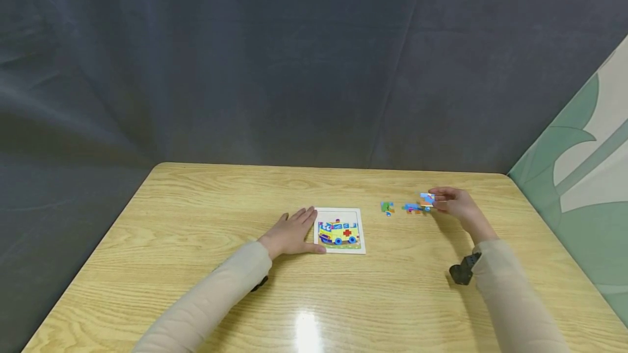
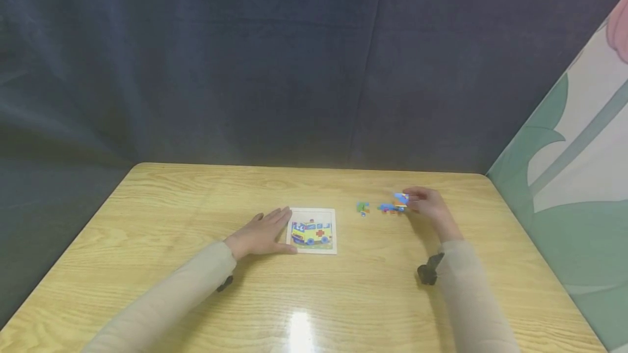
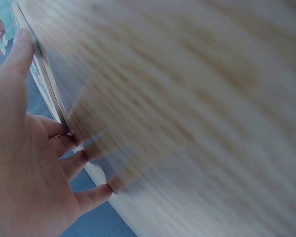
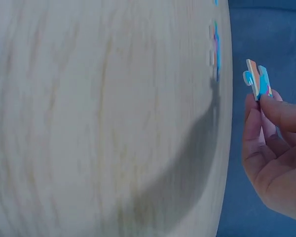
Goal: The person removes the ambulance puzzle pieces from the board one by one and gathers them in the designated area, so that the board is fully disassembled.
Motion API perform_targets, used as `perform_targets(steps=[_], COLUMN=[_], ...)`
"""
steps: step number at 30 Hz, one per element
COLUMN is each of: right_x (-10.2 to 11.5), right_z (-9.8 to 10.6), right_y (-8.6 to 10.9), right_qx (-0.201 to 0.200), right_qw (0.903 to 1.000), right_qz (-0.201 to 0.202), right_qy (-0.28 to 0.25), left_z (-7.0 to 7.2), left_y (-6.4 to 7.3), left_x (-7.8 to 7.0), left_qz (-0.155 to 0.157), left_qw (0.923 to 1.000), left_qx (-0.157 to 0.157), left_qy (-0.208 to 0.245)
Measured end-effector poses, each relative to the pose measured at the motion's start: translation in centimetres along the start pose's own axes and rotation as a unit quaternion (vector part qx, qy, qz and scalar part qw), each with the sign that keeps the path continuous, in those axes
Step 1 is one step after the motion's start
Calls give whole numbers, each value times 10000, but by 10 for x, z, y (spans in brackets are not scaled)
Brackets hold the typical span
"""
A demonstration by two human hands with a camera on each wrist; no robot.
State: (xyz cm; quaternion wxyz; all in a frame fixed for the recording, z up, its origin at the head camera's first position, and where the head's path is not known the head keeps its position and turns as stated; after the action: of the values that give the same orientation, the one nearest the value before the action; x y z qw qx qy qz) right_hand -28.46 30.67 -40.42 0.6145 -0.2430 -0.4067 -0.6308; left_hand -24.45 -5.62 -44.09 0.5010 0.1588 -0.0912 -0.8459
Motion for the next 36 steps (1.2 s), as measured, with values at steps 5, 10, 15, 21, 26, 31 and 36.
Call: perform_targets(steps=[5,10,15,21,26,31,36], right_x=[-10,-16,-21,-29,-31,-31,-33], right_z=[6,10,10,10,10,11,12], right_y=[2,4,2,-1,-2,-1,-1], right_qx=[-31,0,27,4,-63,-94,-149], right_qw=[10000,9997,9983,9971,9974,9974,9970], right_qz=[-34,-187,-374,-519,-569,-625,-691], right_qy=[-8,-182,-456,-558,-436,-351,-300], left_z=[1,0,1,1,1,0,-1], left_y=[0,0,0,0,0,0,-1], left_x=[0,0,0,0,0,0,1], left_qz=[7,12,23,38,50,53,54], left_qw=[10000,10000,10000,10000,10000,10000,10000], left_qx=[19,18,23,60,57,47,44], left_qy=[13,4,2,-1,13,-2,-5])
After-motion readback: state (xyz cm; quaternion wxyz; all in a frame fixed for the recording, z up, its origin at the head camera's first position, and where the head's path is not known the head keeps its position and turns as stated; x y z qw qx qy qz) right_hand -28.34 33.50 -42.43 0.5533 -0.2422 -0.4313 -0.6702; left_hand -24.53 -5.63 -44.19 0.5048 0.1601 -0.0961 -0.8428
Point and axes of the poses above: each hand's wrist, its own y-axis away from the middle knuckle, its own z-axis out of the back of the hand, x = y × z, the point moved 5 cm from there along -y, towards the middle knuckle, and after that the axes turned 2 degrees about -y, right-handed, at the moved point
